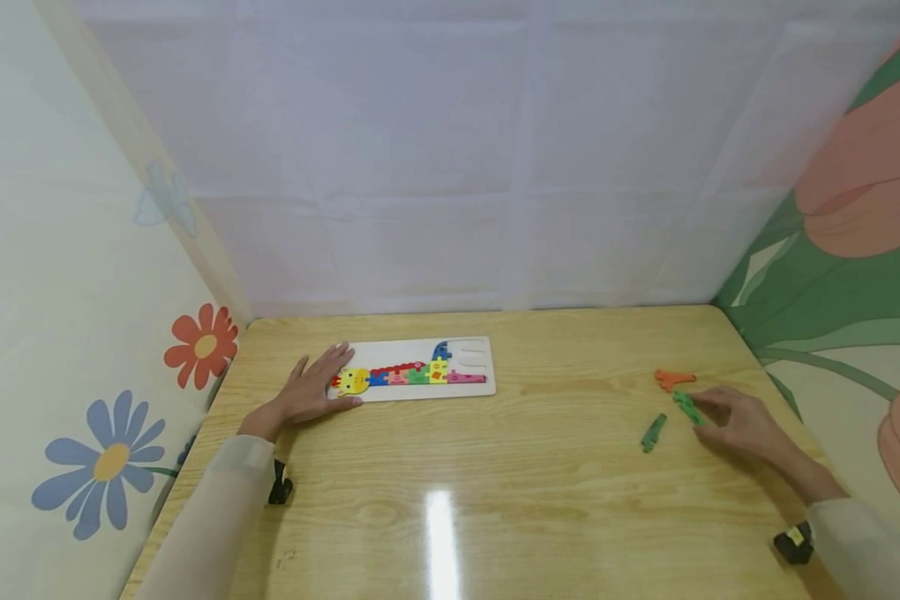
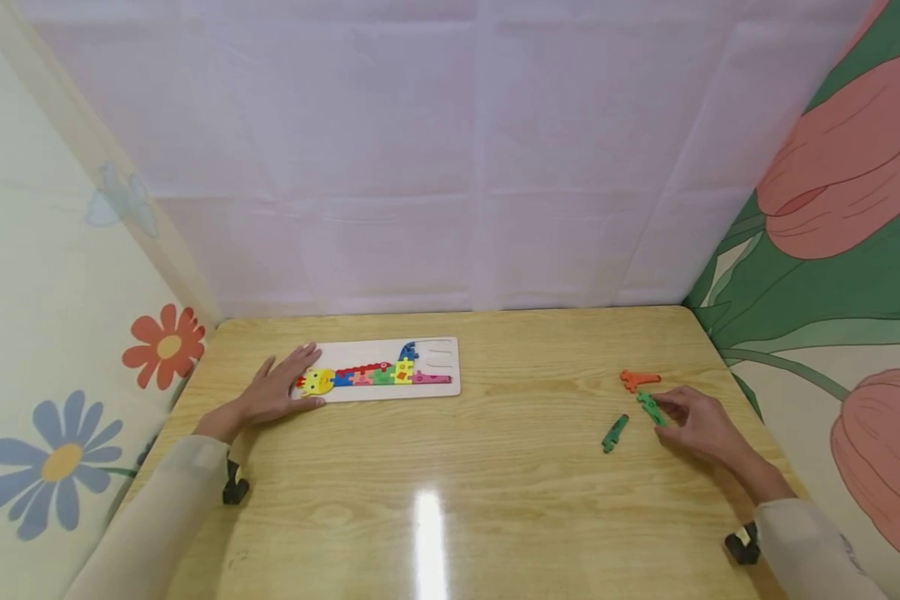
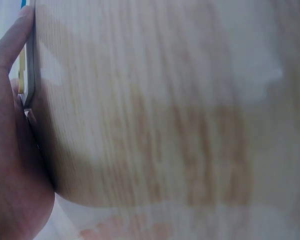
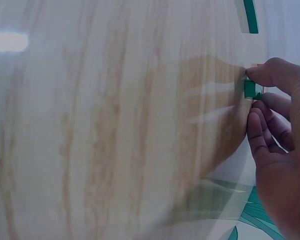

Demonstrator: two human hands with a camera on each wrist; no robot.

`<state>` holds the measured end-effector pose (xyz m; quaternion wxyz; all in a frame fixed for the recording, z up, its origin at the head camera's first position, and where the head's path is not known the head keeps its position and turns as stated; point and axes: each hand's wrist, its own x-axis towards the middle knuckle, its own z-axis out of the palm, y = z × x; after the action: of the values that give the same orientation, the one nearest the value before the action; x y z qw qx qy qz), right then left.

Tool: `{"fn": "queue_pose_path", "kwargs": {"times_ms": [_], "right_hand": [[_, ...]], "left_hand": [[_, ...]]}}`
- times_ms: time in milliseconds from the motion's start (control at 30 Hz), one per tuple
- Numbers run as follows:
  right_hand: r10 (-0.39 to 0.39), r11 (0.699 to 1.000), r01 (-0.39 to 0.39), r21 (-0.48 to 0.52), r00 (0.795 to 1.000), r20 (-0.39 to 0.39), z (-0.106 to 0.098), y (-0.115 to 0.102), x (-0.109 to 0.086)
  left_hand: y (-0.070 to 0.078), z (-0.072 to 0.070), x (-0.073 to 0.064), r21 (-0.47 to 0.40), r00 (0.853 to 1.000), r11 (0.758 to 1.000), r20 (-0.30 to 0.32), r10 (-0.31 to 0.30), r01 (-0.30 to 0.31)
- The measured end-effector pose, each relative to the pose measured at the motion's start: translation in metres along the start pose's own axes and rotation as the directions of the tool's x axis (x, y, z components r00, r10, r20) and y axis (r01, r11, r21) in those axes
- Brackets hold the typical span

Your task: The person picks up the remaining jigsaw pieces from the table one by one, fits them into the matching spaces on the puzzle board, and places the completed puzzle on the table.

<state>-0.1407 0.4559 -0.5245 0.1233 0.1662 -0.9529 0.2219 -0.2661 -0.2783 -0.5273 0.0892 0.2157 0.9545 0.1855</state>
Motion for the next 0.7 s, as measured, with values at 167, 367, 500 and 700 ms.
{"fn": "queue_pose_path", "kwargs": {"times_ms": [167, 367, 500, 700], "right_hand": [[-0.002, 0.999, 0.002, 0.051, 1.0, 0.006, 0.0, 0.003, 0.003], [-0.046, 0.993, 0.047, 0.109, 0.999, -0.012, 0.002, 0.006, 0.007], [0.0, 0.993, -0.001, 0.121, 1.0, 0.01, 0.003, 0.006, 0.01], [0.044, 0.993, -0.046, 0.112, 0.999, 0.02, 0.003, 0.003, 0.013]], "left_hand": [[-0.001, 0.0, 0.001, 0.002, 1.0, 1.0, -0.001, 0.001, -0.001], [-0.001, 0.0, 0.001, 0.001, 1.0, 1.0, -0.003, 0.005, -0.005], [-0.001, 0.0, 0.001, -0.002, 1.0, 1.0, -0.007, 0.004, -0.004], [0.0, 0.0, 0.0, -0.006, 1.0, 1.0, -0.005, 0.006, -0.006]]}}
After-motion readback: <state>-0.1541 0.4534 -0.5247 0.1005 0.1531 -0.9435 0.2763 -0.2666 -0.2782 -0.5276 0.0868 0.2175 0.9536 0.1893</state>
